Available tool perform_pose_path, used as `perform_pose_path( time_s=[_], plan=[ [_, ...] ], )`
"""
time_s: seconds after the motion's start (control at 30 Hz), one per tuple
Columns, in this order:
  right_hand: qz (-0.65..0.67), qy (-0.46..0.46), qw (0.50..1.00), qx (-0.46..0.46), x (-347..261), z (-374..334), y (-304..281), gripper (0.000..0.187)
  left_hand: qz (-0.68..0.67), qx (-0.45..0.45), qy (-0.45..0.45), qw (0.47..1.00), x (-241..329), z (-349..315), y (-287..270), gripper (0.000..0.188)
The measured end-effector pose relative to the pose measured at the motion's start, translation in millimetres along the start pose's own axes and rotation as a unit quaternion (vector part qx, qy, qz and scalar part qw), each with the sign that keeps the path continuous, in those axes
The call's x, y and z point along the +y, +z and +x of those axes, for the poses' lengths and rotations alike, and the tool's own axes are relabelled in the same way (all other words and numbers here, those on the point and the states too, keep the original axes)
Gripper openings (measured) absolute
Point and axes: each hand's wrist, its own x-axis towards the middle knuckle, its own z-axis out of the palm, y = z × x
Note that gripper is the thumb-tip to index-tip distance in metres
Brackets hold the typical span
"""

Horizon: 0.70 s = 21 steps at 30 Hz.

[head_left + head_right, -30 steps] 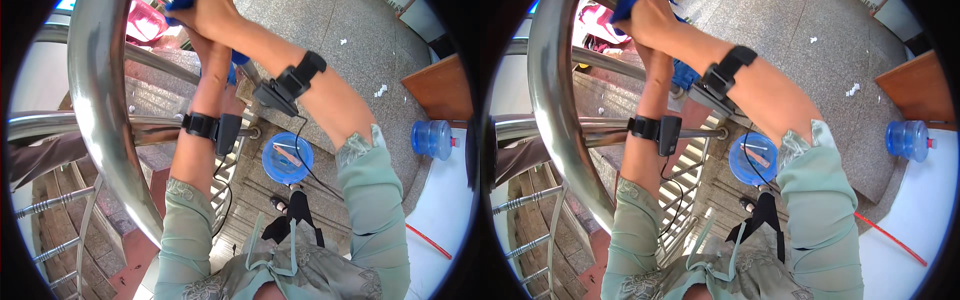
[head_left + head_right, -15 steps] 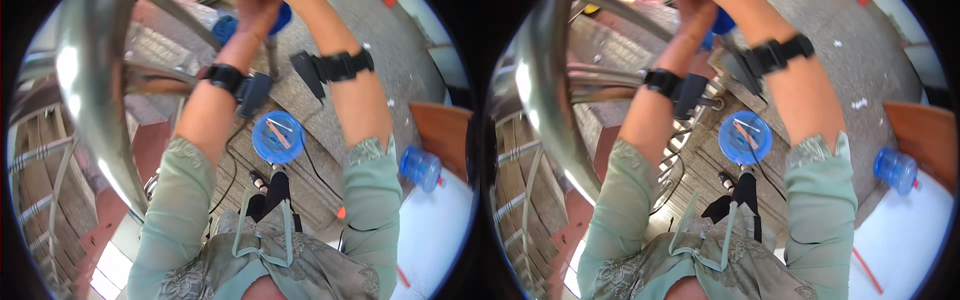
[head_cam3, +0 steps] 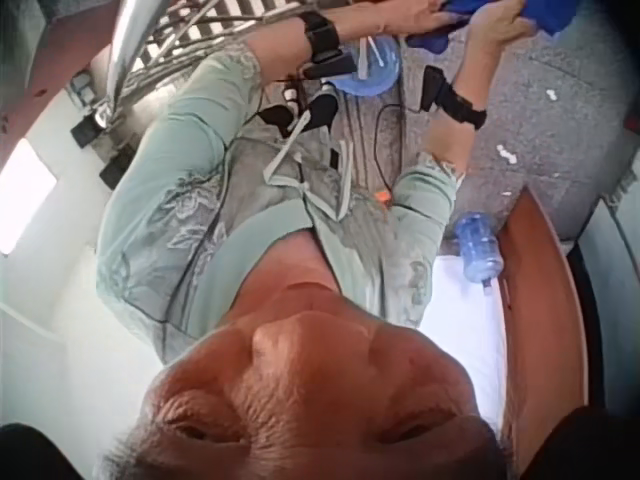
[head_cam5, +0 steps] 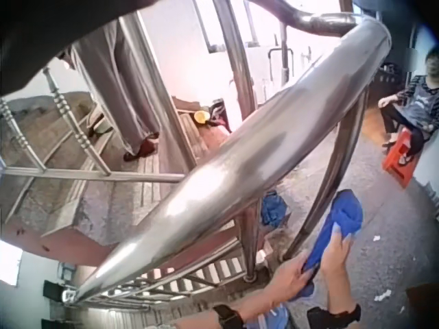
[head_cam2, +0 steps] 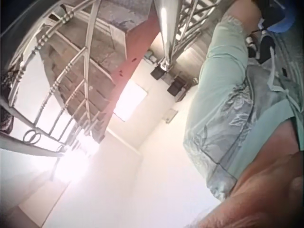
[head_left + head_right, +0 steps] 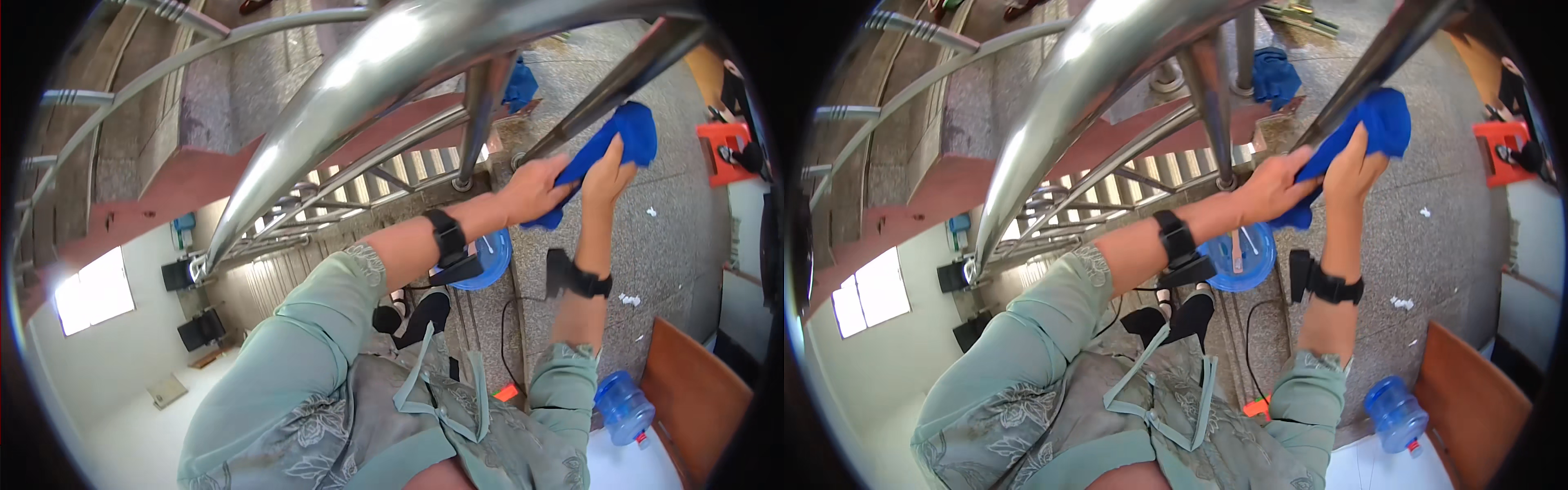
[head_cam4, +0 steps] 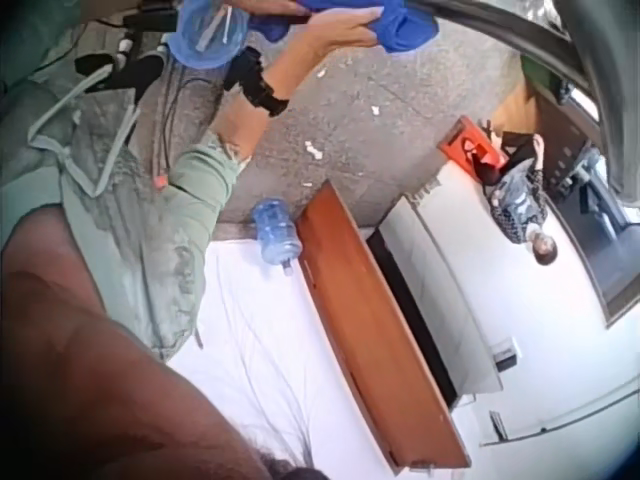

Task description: The person rinses a blue cloth in a basin of water, wrings it out, and wipes down the metal handrail of a staircase. They move along the railing, wiping the top and sides with the cloth.

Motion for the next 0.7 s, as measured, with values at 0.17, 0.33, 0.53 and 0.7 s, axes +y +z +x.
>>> perform_pose_path(
  time_s=[0.17, 0.33, 0.53, 0.7],
  plan=[
    [0.074, -0.111, 0.976, -0.169, -17, -129, 15, 0.033, -0.124, -0.06, -0.196, 0.971, 16, -131, -69, 0.024],
    [0.13, -0.226, 0.896, -0.359, -58, -179, 58, 0.027, -0.061, 0.015, -0.303, 0.951, 38, -233, -137, 0.024],
    [0.121, -0.156, 0.871, -0.449, -109, -218, 131, 0.019, -0.112, 0.193, -0.316, 0.922, 50, -300, -186, 0.039],
    [0.111, -0.144, 0.814, -0.551, -117, -273, 145, 0.025, -0.136, 0.31, -0.263, 0.904, 52, -375, -193, 0.042]
  ],
)
